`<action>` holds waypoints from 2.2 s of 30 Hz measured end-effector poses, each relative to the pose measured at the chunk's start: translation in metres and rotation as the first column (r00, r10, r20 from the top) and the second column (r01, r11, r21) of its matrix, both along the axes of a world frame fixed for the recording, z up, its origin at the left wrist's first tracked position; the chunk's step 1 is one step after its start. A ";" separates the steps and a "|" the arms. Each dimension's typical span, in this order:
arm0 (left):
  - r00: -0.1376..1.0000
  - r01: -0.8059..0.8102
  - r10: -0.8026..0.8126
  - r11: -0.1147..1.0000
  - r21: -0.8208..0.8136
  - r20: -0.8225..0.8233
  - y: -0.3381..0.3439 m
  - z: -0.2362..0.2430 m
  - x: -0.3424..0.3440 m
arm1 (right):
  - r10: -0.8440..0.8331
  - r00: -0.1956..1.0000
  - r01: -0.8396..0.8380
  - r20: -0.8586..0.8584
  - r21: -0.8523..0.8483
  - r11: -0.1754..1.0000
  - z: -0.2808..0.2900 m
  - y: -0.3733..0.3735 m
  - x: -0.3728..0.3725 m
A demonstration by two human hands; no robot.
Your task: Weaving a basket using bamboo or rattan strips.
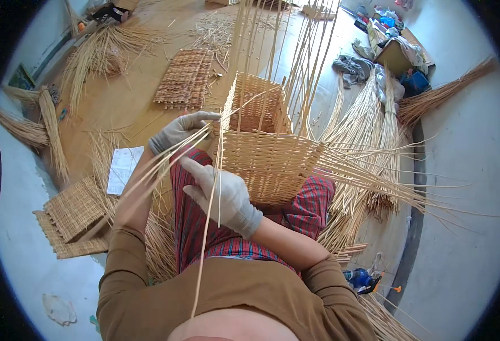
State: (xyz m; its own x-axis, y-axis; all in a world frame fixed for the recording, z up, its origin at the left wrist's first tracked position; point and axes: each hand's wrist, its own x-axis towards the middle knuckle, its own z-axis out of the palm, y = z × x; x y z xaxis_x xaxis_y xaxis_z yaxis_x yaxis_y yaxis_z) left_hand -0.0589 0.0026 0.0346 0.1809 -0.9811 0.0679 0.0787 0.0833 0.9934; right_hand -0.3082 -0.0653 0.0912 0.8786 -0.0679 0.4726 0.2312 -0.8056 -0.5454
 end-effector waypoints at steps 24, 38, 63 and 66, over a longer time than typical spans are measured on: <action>0.974 -0.221 0.224 0.964 -0.147 0.005 -0.040 -0.039 -0.031 | -0.528 0.831 0.420 -0.174 0.818 0.392 -0.057 -0.137 -0.010; 0.645 -0.609 0.729 0.671 -0.422 0.228 -0.055 -0.044 -0.071 | -0.194 0.956 0.103 0.220 0.366 0.925 0.010 -0.138 0.059; 0.513 -0.836 0.856 0.517 -0.185 0.073 -0.083 -0.052 -0.089 | -0.465 0.852 0.522 0.238 -0.430 0.736 0.024 -0.141 0.131; 0.531 -0.840 0.837 0.501 -0.209 -0.131 -0.084 -0.057 -0.093 | -0.325 0.862 0.356 0.388 -0.008 0.934 0.012 -0.145 0.113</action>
State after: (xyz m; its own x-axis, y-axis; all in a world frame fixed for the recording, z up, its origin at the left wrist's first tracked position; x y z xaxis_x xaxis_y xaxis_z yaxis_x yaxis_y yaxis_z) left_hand -0.1519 -0.0818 -0.0222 0.9129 -0.3247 0.2473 -0.1370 0.3269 0.9351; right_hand -0.1947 -0.2098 0.1036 0.5635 -0.2806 0.7770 0.1085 -0.9073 -0.4063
